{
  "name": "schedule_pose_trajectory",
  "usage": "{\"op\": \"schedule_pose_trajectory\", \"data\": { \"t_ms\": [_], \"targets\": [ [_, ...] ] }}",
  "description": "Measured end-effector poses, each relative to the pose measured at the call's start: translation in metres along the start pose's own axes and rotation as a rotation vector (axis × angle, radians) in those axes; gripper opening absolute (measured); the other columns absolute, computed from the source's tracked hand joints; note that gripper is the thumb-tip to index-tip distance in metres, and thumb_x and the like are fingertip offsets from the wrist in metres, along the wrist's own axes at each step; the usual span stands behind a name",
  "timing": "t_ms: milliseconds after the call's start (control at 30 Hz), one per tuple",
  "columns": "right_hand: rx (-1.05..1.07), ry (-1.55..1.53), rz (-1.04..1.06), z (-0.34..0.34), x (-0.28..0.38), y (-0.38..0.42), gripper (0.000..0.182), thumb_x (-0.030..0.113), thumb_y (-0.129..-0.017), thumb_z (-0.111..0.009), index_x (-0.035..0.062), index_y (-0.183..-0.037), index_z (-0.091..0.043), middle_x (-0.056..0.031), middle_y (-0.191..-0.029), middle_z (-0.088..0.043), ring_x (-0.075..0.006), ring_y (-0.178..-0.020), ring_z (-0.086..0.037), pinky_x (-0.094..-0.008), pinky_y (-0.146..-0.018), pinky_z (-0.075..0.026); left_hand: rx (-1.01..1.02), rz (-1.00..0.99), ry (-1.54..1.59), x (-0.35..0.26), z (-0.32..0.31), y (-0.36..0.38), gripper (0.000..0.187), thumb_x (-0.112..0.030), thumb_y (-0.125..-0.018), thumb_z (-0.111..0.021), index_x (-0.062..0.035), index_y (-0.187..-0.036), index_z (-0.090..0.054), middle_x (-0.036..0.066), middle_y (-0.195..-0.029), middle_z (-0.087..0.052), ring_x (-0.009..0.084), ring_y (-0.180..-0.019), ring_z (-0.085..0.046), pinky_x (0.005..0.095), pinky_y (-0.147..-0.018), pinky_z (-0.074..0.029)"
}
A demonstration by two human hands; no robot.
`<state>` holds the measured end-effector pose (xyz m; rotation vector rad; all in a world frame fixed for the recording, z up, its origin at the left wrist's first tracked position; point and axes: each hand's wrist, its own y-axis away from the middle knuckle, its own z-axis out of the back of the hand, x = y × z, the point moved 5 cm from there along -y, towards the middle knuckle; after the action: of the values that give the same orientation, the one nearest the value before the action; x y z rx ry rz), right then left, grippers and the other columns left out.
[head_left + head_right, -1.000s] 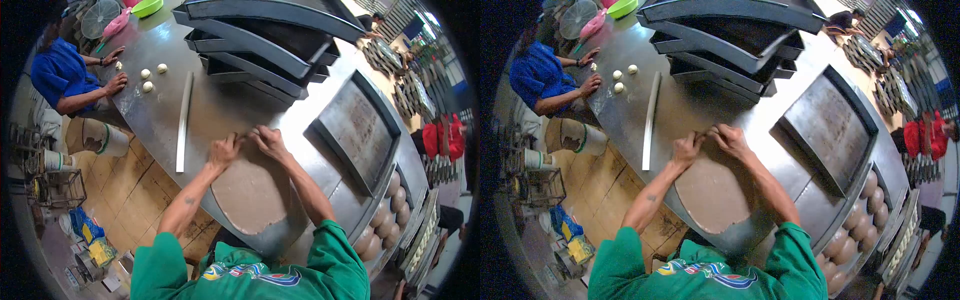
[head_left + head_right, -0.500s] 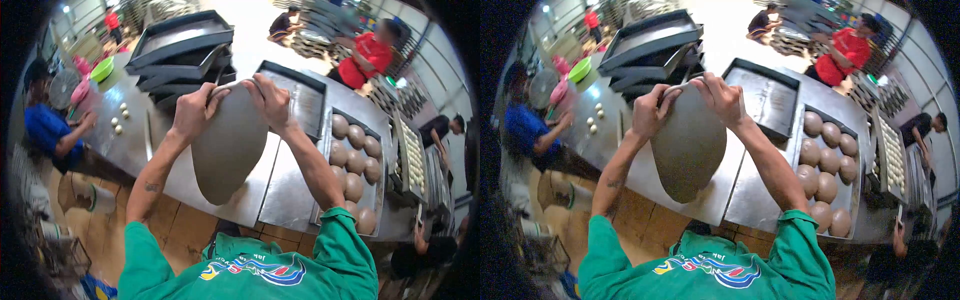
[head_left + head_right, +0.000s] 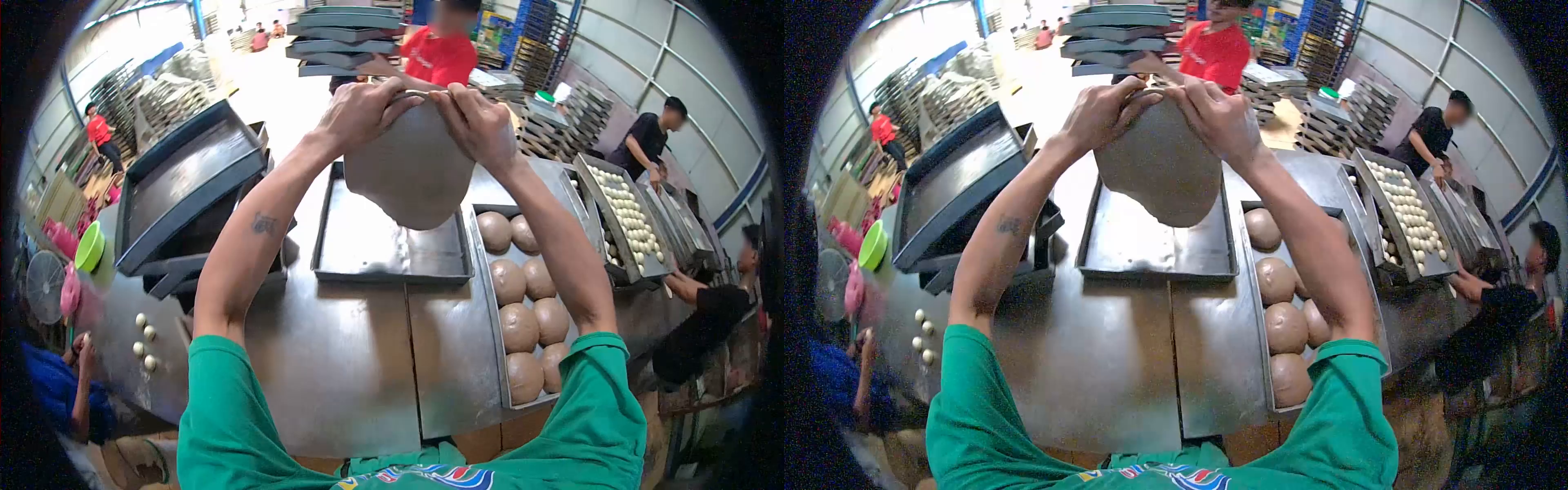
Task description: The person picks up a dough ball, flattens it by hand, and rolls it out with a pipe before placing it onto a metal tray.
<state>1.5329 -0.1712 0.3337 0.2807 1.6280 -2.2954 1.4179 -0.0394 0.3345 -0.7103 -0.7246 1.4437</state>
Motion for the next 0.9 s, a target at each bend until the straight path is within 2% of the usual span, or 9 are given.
{"op": "schedule_pose_trajectory", "data": {
  "t_ms": [167,333,533,633,700,733,767,800,900],
  "targets": [
    [0.049,0.063,-0.240,-0.055,-0.054,0.031,0.020,0.024,-0.090,-0.065,0.0054,-0.096,-0.060,-0.0154,-0.078,-0.064,-0.0308,-0.060,-0.064,-0.0383,-0.049,-0.050,0.093,-0.018,-0.010,0.062,-0.065,-0.023,0.031,-0.039,-0.093,-0.055,-0.0085,-0.093,-0.058,0.017,-0.068,-0.063,0.0362,-0.065,-0.064,0.0476,-0.058,-0.048],
    [-0.078,0.068,-0.109,-0.082,-0.078,0.045,0.024,0.031,-0.092,-0.060,0.0080,-0.087,-0.056,-0.0146,-0.068,-0.061,-0.0324,-0.055,-0.062,-0.0423,-0.047,-0.049,0.002,-0.144,0.022,0.096,-0.097,-0.027,0.027,-0.034,-0.089,-0.062,-0.0080,-0.087,-0.055,0.017,-0.065,-0.061,0.0380,-0.060,-0.062,0.0462,-0.054,-0.047],
    [-0.032,-0.011,-0.229,-0.098,-0.078,0.032,0.037,0.020,-0.089,-0.064,0.0012,-0.062,-0.047,-0.0195,-0.052,-0.046,-0.0359,-0.048,-0.054,-0.0427,-0.047,-0.041,0.143,0.053,0.178,0.118,-0.106,-0.028,0.027,-0.021,-0.093,-0.061,0.0028,-0.082,-0.056,0.014,-0.057,-0.052,0.0178,-0.049,-0.051,0.0342,-0.047,-0.043],
    [0.242,0.177,-0.165,-0.182,-0.126,0.085,0.035,0.033,-0.090,-0.061,0.0043,-0.071,-0.062,-0.0153,-0.065,-0.064,-0.0279,-0.054,-0.064,-0.0362,-0.050,-0.052,0.048,-0.082,0.343,0.180,-0.179,0.008,0.026,-0.029,-0.088,-0.067,-0.0052,-0.082,-0.060,0.011,-0.064,-0.057,0.0152,-0.055,-0.054,0.0371,-0.053,-0.044],
    [0.465,-0.423,-0.541,-0.257,-0.143,0.159,0.041,0.040,-0.085,-0.066,-0.0003,-0.078,-0.066,-0.0186,-0.068,-0.064,-0.0243,-0.064,-0.067,-0.0400,-0.062,-0.053,0.276,0.132,0.313,0.206,-0.245,0.055,0.034,-0.034,-0.087,-0.069,-0.0031,-0.074,-0.064,0.011,-0.061,-0.056,0.0135,-0.056,-0.052,0.0347,-0.052,-0.043],
    [0.578,-0.476,-0.797,-0.295,-0.140,0.209,0.045,0.044,-0.083,-0.065,-0.0011,-0.080,-0.067,-0.0211,-0.071,-0.065,-0.0293,-0.072,-0.068,-0.0421,-0.069,-0.052,0.543,0.331,0.335,0.219,-0.281,0.088,0.044,-0.042,-0.086,-0.067,0.0008,-0.093,-0.067,0.020,-0.078,-0.067,0.0260,-0.068,-0.064,0.0407,-0.063,-0.048],
    [0.705,-0.350,-0.614,-0.328,-0.138,0.260,0.044,0.044,-0.085,-0.063,0.0001,-0.081,-0.069,-0.0227,-0.074,-0.065,-0.0354,-0.074,-0.067,-0.0429,-0.070,-0.053,0.591,0.370,0.379,0.255,-0.340,0.140,0.046,-0.045,-0.085,-0.067,0.0010,-0.092,-0.068,0.021,-0.080,-0.067,0.0330,-0.075,-0.065,0.0438,-0.068,-0.048],
    [0.745,-0.257,-0.756,-0.334,-0.134,0.298,0.044,0.043,-0.086,-0.062,0.0003,-0.081,-0.069,-0.0238,-0.076,-0.065,-0.0377,-0.076,-0.067,-0.0435,-0.070,-0.053,0.675,0.541,0.213,0.247,-0.339,0.163,0.041,-0.039,-0.087,-0.068,0.0009,-0.077,-0.067,0.018,-0.071,-0.063,0.0214,-0.066,-0.060,0.0395,-0.067,-0.047],
    [0.544,-0.106,-1.050,-0.327,-0.137,0.354,0.040,0.038,-0.088,-0.059,0.0006,-0.081,-0.069,-0.0240,-0.076,-0.065,-0.0398,-0.074,-0.066,-0.0456,-0.068,-0.053,0.037,0.726,0.134,0.269,-0.334,0.201,0.035,-0.033,-0.092,-0.057,0.0003,-0.090,-0.068,0.023,-0.082,-0.065,0.0332,-0.076,-0.065,0.0427,-0.072,-0.048]
  ]
}}
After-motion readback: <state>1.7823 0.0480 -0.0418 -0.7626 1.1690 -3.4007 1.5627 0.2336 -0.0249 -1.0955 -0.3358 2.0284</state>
